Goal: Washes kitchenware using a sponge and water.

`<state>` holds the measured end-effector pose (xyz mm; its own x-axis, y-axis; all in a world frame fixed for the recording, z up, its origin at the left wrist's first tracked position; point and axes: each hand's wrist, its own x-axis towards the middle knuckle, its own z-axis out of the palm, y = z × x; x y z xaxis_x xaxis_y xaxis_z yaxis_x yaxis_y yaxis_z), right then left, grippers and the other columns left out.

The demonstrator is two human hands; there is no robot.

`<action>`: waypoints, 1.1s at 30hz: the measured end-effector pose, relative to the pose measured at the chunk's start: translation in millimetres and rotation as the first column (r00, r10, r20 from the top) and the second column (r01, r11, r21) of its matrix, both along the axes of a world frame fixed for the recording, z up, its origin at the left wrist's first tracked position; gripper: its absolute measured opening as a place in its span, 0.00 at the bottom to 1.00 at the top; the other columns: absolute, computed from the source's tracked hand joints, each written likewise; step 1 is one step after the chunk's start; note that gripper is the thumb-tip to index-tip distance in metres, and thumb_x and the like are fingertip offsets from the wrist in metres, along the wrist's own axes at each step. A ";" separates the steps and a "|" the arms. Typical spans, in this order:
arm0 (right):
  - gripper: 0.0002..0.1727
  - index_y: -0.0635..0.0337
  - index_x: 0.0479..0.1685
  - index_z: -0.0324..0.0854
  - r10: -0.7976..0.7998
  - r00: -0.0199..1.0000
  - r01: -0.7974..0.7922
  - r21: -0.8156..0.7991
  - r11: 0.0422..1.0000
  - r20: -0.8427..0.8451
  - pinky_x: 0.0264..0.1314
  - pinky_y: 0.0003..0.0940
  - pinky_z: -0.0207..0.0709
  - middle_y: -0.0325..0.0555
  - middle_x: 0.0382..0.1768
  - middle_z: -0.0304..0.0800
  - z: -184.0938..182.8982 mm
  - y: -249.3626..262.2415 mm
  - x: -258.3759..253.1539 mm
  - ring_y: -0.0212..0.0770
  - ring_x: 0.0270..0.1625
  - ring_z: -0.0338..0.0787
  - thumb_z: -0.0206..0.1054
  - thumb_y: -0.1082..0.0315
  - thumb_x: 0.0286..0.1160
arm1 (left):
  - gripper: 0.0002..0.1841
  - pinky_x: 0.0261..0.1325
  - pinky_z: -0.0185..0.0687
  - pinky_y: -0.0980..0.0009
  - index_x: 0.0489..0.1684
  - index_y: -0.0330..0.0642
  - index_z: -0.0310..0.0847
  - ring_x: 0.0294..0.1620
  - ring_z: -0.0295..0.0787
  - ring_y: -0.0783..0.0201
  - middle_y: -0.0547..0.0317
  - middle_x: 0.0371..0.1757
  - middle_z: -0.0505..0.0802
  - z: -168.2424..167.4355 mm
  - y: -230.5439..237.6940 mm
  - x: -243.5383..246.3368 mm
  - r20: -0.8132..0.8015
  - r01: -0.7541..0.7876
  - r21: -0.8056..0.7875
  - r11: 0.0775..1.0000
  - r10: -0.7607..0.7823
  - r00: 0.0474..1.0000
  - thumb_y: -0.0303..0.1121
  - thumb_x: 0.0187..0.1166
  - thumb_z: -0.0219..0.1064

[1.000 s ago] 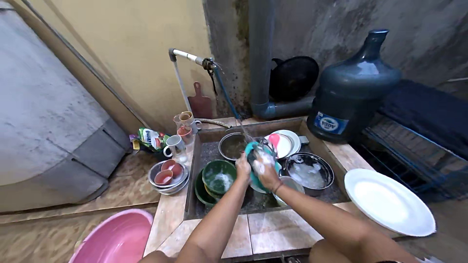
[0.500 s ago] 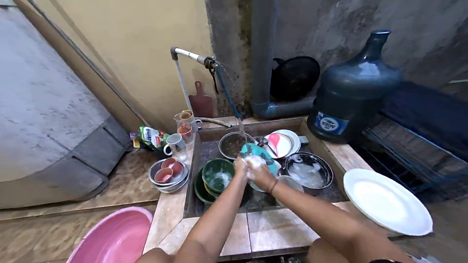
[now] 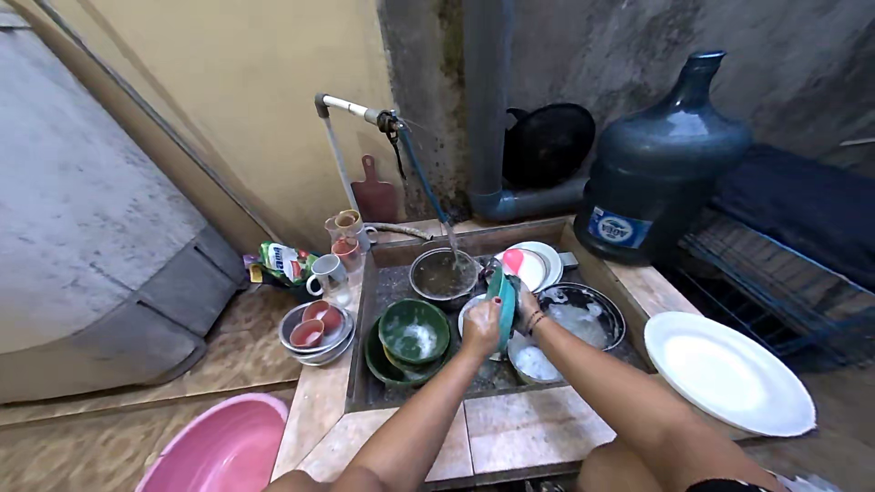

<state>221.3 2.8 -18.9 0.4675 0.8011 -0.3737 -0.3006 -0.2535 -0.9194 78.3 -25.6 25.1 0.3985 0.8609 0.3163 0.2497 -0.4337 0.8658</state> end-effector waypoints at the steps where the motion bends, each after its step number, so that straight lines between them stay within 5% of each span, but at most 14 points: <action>1: 0.28 0.61 0.74 0.73 -0.015 0.994 0.014 -0.005 1.000 -0.112 0.60 0.52 0.81 0.56 0.62 0.84 -1.6 -4.0 -6.3 0.49 0.61 0.85 0.37 0.51 0.97 | 0.22 0.67 0.82 0.55 0.46 0.23 0.89 0.54 0.93 0.50 0.36 0.45 0.95 -6.0 1.6 3.8 0.060 -0.017 0.080 0.997 0.012 0.998 0.34 0.90 0.51; 5: 0.25 0.55 0.64 0.73 0.035 0.922 -0.020 0.043 0.999 -0.385 0.46 0.45 0.81 0.48 0.46 0.83 20.2 -21.9 -42.4 0.43 0.46 0.85 0.37 0.47 0.96 | 0.20 0.71 0.83 0.52 0.55 0.21 0.89 0.59 0.94 0.44 0.33 0.53 0.95 -21.9 24.5 14.5 0.104 -0.123 0.363 0.924 0.091 0.990 0.28 0.85 0.52; 7: 0.25 0.56 0.63 0.75 0.033 0.923 -0.004 0.075 0.997 -0.383 0.51 0.45 0.82 0.48 0.48 0.85 40.6 -25.9 -60.9 0.43 0.50 0.86 0.37 0.50 0.97 | 0.21 0.75 0.79 0.50 0.61 0.22 0.86 0.65 0.91 0.42 0.33 0.60 0.93 -24.7 38.2 12.7 0.019 -0.135 0.347 0.928 0.137 0.990 0.29 0.87 0.50; 10: 0.21 0.67 0.67 0.78 0.013 1.000 -0.011 0.092 0.996 -0.021 0.66 0.48 0.79 0.58 0.60 0.86 54.1 -32.6 -76.2 0.47 0.64 0.85 0.41 0.66 0.95 | 0.22 0.82 0.73 0.50 0.69 0.25 0.82 0.73 0.86 0.43 0.35 0.67 0.90 -17.4 42.1 10.0 -0.144 -0.061 0.259 0.964 0.100 0.984 0.31 0.90 0.49; 12: 0.20 0.75 0.71 0.75 0.035 0.938 -0.065 0.075 0.995 0.345 0.78 0.47 0.71 0.66 0.69 0.81 52.8 -33.3 -66.0 0.52 0.74 0.80 0.47 0.74 0.90 | 0.23 0.85 0.69 0.51 0.71 0.26 0.81 0.76 0.83 0.45 0.35 0.69 0.89 2.5 35.7 7.9 -0.276 0.034 0.128 0.991 0.003 0.961 0.35 0.93 0.47; 14: 0.21 0.80 0.73 0.73 0.018 0.852 -0.068 0.078 0.995 0.524 0.84 0.46 0.67 0.71 0.73 0.78 50.0 -25.1 -46.8 0.56 0.78 0.77 0.50 0.75 0.88 | 0.25 0.87 0.65 0.51 0.73 0.29 0.80 0.79 0.80 0.47 0.36 0.71 0.87 22.8 31.3 5.9 -0.397 0.133 -0.024 0.991 -0.131 0.908 0.38 0.95 0.43; 16: 0.20 0.78 0.72 0.72 -0.089 0.918 0.043 0.126 0.991 0.386 0.74 0.43 0.74 0.68 0.67 0.80 48.7 -16.4 -30.5 0.51 0.68 0.82 0.49 0.76 0.88 | 0.24 0.84 0.68 0.51 0.70 0.31 0.83 0.76 0.82 0.47 0.37 0.68 0.89 28.0 26.8 3.9 -0.403 0.203 -0.075 0.976 -0.216 0.890 0.40 0.94 0.48; 19: 0.24 0.70 0.76 0.72 -0.117 0.987 0.103 0.130 0.986 0.109 0.72 0.41 0.76 0.60 0.70 0.82 47.1 -14.8 -0.4 0.44 0.68 0.83 0.41 0.64 0.98 | 0.24 0.83 0.71 0.52 0.73 0.33 0.82 0.73 0.85 0.48 0.39 0.67 0.91 23.2 9.9 -0.1 -0.347 0.311 -0.016 0.950 -0.297 0.890 0.42 0.91 0.57; 23: 0.29 0.57 0.78 0.66 -0.032 0.957 0.112 0.267 0.957 -0.287 0.57 0.30 0.79 0.45 0.58 0.82 51.4 -30.8 7.9 0.31 0.55 0.83 0.26 0.53 0.98 | 0.18 0.57 0.88 0.56 0.62 0.28 0.89 0.44 0.95 0.50 0.39 0.43 0.96 0.8 -8.2 7.2 -0.026 0.245 0.432 0.868 -0.259 0.965 0.29 0.79 0.63; 25: 0.30 0.59 0.75 0.67 -0.020 0.932 0.107 0.223 0.969 -0.363 0.53 0.33 0.77 0.47 0.53 0.81 81.9 -40.5 -5.0 0.35 0.50 0.82 0.24 0.52 0.98 | 0.18 0.51 0.89 0.60 0.58 0.26 0.90 0.38 0.94 0.54 0.40 0.39 0.96 2.1 -5.3 16.6 0.126 0.126 0.515 0.848 -0.220 0.967 0.28 0.77 0.62; 28: 0.23 0.63 0.66 0.70 -0.010 0.942 0.085 0.208 0.975 -0.337 0.47 0.32 0.78 0.48 0.44 0.80 92.1 -40.6 -19.6 0.36 0.43 0.82 0.31 0.61 0.99 | 0.21 0.56 0.89 0.52 0.60 0.26 0.89 0.46 0.96 0.47 0.36 0.46 0.96 7.4 8.3 29.8 0.132 0.051 0.515 0.856 -0.138 0.982 0.32 0.78 0.60; 33: 0.25 0.64 0.81 0.65 -0.093 0.952 0.142 0.149 0.979 -0.292 0.63 0.41 0.78 0.57 0.64 0.81 105.9 -45.2 -30.6 0.44 0.59 0.83 0.35 0.60 0.99 | 0.18 0.56 0.88 0.46 0.62 0.32 0.90 0.47 0.95 0.41 0.37 0.46 0.95 3.0 46.6 53.2 -0.102 0.100 0.606 0.789 -0.048 0.994 0.29 0.77 0.66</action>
